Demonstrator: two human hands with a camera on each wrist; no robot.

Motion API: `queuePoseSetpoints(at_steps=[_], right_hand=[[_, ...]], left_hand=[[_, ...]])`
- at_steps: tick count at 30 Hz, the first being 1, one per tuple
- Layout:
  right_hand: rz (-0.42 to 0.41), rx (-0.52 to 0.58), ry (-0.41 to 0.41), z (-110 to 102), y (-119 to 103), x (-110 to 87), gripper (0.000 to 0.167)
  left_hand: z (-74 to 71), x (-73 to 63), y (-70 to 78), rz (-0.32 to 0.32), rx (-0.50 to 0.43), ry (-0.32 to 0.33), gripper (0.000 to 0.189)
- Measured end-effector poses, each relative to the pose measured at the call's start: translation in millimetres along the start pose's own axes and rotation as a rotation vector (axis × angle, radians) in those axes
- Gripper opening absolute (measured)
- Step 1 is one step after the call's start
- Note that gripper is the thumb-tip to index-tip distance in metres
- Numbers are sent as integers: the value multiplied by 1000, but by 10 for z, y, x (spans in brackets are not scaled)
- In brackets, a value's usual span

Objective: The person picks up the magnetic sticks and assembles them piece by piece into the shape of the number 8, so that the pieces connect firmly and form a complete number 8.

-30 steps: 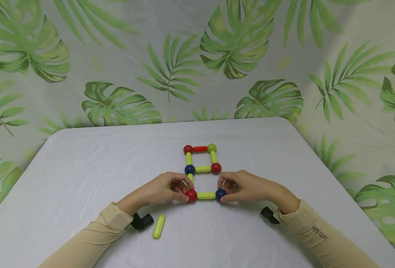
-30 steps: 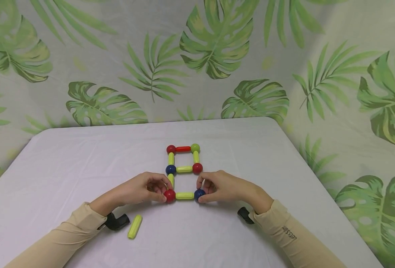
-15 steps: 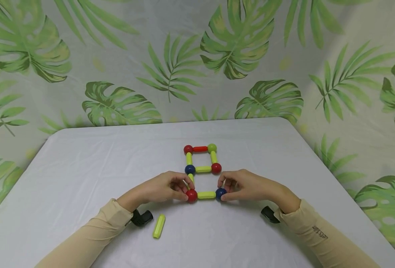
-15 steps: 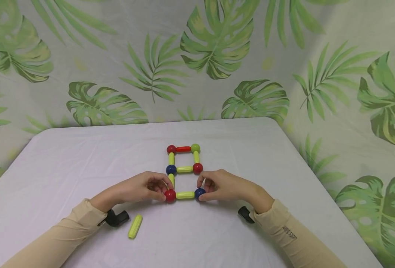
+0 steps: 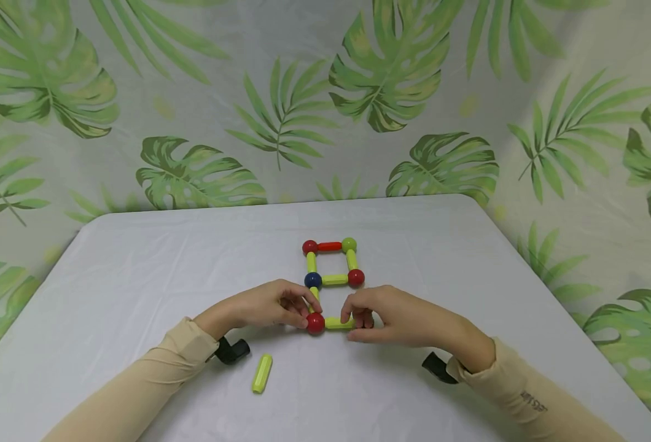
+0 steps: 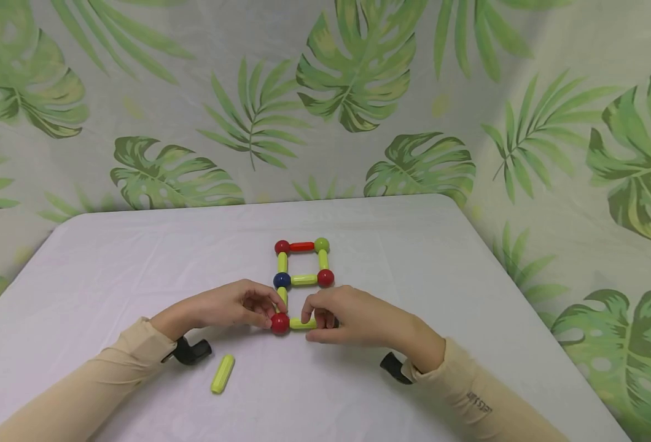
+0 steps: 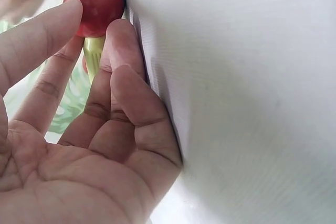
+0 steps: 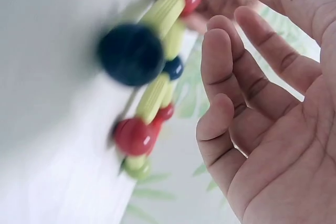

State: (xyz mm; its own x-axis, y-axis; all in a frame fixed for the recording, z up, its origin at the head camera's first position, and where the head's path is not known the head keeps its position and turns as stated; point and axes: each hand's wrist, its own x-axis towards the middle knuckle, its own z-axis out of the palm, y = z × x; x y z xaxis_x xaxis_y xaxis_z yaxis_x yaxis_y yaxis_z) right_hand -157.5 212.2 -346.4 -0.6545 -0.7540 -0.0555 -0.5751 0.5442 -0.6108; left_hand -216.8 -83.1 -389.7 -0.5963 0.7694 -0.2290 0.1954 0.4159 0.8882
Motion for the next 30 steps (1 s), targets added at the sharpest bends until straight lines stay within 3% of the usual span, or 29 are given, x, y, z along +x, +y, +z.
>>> queuePoseSetpoints(at_steps=[12, 23, 30], right_hand=[[-131, -151, -125, 288, -381, 170, 35], [-226, -311, -251, 516, -565, 447, 46], [-271, -374, -283, 607, -617, 577, 48]], left_hand=[[-32, 27, 32, -36, -6, -27, 26], [-43, 50, 30, -39, -10, -41, 25], [-50, 50, 23, -32, -22, -48, 25]])
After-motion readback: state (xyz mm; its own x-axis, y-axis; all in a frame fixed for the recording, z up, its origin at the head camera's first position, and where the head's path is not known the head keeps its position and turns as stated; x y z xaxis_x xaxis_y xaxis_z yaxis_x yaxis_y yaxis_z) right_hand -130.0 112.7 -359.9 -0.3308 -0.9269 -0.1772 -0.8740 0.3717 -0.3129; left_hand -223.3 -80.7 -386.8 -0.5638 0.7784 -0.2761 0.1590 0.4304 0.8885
